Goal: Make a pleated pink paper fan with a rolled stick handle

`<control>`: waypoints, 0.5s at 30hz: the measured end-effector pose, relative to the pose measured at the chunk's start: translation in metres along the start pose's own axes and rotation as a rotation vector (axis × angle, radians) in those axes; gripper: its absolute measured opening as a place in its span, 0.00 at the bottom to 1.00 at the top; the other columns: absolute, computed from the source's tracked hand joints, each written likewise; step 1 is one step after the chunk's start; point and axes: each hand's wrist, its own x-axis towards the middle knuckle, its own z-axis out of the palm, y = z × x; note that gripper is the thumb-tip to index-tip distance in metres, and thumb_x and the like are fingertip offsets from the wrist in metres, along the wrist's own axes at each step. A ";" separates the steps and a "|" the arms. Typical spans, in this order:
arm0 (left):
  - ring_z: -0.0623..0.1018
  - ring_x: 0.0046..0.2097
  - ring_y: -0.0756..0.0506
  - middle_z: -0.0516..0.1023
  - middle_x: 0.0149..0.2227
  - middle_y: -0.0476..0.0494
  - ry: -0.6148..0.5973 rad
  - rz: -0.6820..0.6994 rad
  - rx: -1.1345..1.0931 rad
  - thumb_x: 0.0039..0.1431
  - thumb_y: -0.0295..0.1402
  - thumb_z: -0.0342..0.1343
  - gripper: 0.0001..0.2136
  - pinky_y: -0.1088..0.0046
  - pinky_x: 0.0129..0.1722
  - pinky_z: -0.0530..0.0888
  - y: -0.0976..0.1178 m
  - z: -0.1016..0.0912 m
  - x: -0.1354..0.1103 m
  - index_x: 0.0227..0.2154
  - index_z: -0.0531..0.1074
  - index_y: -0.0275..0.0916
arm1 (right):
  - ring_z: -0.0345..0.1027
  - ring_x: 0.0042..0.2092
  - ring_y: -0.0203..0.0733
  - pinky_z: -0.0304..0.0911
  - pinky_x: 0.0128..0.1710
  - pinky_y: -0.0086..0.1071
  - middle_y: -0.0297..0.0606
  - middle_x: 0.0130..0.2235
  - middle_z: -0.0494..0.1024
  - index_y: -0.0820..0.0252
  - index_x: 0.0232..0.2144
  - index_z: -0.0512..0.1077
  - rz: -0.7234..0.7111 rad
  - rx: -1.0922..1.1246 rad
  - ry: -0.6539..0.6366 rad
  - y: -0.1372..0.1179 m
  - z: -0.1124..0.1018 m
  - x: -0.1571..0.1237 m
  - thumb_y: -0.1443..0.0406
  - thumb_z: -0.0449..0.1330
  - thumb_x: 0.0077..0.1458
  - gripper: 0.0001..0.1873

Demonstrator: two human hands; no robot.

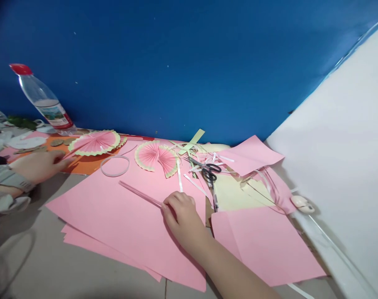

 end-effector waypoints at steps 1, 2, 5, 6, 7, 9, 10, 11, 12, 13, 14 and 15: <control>0.71 0.32 0.40 0.63 0.18 0.48 -0.012 0.010 0.039 0.56 0.49 0.51 0.18 0.70 0.32 0.57 0.003 -0.002 -0.001 0.21 0.65 0.39 | 0.63 0.41 0.41 0.57 0.45 0.41 0.36 0.35 0.71 0.58 0.28 0.66 0.001 0.000 -0.001 0.000 0.000 0.000 0.67 0.49 0.63 0.11; 0.71 0.33 0.39 0.66 0.22 0.47 -0.018 0.027 0.091 0.59 0.49 0.47 0.18 0.70 0.32 0.57 0.006 -0.004 -0.002 0.26 0.67 0.39 | 0.64 0.40 0.41 0.57 0.46 0.41 0.36 0.35 0.71 0.58 0.28 0.66 0.001 0.003 0.000 -0.001 -0.001 0.000 0.67 0.49 0.63 0.11; 0.72 0.38 0.37 0.70 0.31 0.41 0.053 0.009 0.261 0.64 0.47 0.37 0.20 0.71 0.32 0.57 0.019 -0.010 -0.006 0.37 0.66 0.37 | 0.64 0.40 0.41 0.58 0.45 0.41 0.36 0.35 0.72 0.57 0.29 0.66 0.001 0.011 0.004 -0.001 -0.001 0.000 0.67 0.49 0.62 0.10; 0.72 0.38 0.37 0.70 0.31 0.40 0.094 -0.046 0.311 0.64 0.46 0.35 0.20 0.71 0.31 0.57 0.024 -0.011 -0.008 0.38 0.66 0.36 | 0.65 0.40 0.41 0.58 0.45 0.41 0.36 0.35 0.72 0.57 0.29 0.67 0.002 0.011 0.006 -0.002 -0.001 0.000 0.67 0.49 0.62 0.10; 0.72 0.37 0.37 0.70 0.32 0.40 0.134 -0.090 0.329 0.64 0.47 0.34 0.21 0.71 0.30 0.57 0.029 -0.012 -0.009 0.39 0.66 0.36 | 0.65 0.40 0.41 0.58 0.45 0.42 0.36 0.35 0.72 0.57 0.29 0.67 0.004 0.009 0.006 -0.002 -0.001 0.000 0.67 0.50 0.62 0.10; 0.72 0.35 0.38 0.70 0.32 0.41 0.226 -0.153 0.304 0.64 0.47 0.33 0.21 0.71 0.29 0.57 0.040 -0.012 -0.012 0.42 0.65 0.38 | 0.65 0.40 0.41 0.58 0.45 0.42 0.37 0.35 0.72 0.57 0.29 0.67 0.008 0.004 0.003 -0.002 -0.001 0.001 0.67 0.50 0.62 0.10; 0.72 0.35 0.39 0.70 0.32 0.42 0.268 -0.175 0.279 0.64 0.47 0.33 0.21 0.71 0.28 0.56 0.044 -0.011 -0.014 0.44 0.65 0.39 | 0.65 0.40 0.41 0.58 0.45 0.42 0.37 0.35 0.72 0.57 0.29 0.67 0.008 0.003 0.003 -0.001 -0.001 0.001 0.67 0.50 0.62 0.10; 0.72 0.34 0.40 0.70 0.31 0.43 0.301 -0.189 0.248 0.64 0.47 0.34 0.20 0.71 0.28 0.56 0.048 -0.010 -0.016 0.45 0.64 0.41 | 0.65 0.40 0.41 0.58 0.45 0.42 0.36 0.35 0.72 0.57 0.29 0.67 0.008 0.002 0.004 -0.001 -0.001 0.001 0.67 0.50 0.62 0.10; 0.71 0.33 0.41 0.69 0.30 0.44 0.319 -0.188 0.215 0.64 0.46 0.35 0.19 0.71 0.28 0.57 0.052 -0.009 -0.018 0.45 0.64 0.41 | 0.65 0.40 0.41 0.58 0.45 0.42 0.36 0.35 0.72 0.57 0.29 0.67 0.006 0.003 0.004 -0.001 -0.001 0.001 0.66 0.50 0.62 0.10; 0.71 0.33 0.42 0.68 0.30 0.45 0.316 -0.161 0.183 0.64 0.46 0.35 0.18 0.71 0.29 0.58 0.055 -0.008 -0.021 0.44 0.64 0.41 | 0.65 0.40 0.41 0.58 0.45 0.42 0.36 0.35 0.72 0.57 0.29 0.67 0.005 0.003 0.004 -0.001 -0.001 0.001 0.66 0.50 0.62 0.10; 0.71 0.33 0.42 0.68 0.30 0.46 0.298 -0.115 0.159 0.65 0.45 0.34 0.17 0.71 0.30 0.58 0.057 -0.007 -0.023 0.42 0.64 0.41 | 0.65 0.40 0.41 0.58 0.45 0.42 0.36 0.35 0.72 0.57 0.29 0.67 0.003 0.003 0.006 0.000 -0.001 0.001 0.66 0.50 0.62 0.10; 0.70 0.34 0.43 0.67 0.30 0.46 0.273 -0.062 0.142 0.66 0.44 0.33 0.17 0.71 0.31 0.59 0.058 -0.005 -0.026 0.40 0.63 0.41 | 0.65 0.40 0.41 0.58 0.45 0.42 0.36 0.35 0.72 0.57 0.29 0.67 0.002 0.003 0.006 0.000 -0.001 0.001 0.66 0.50 0.62 0.10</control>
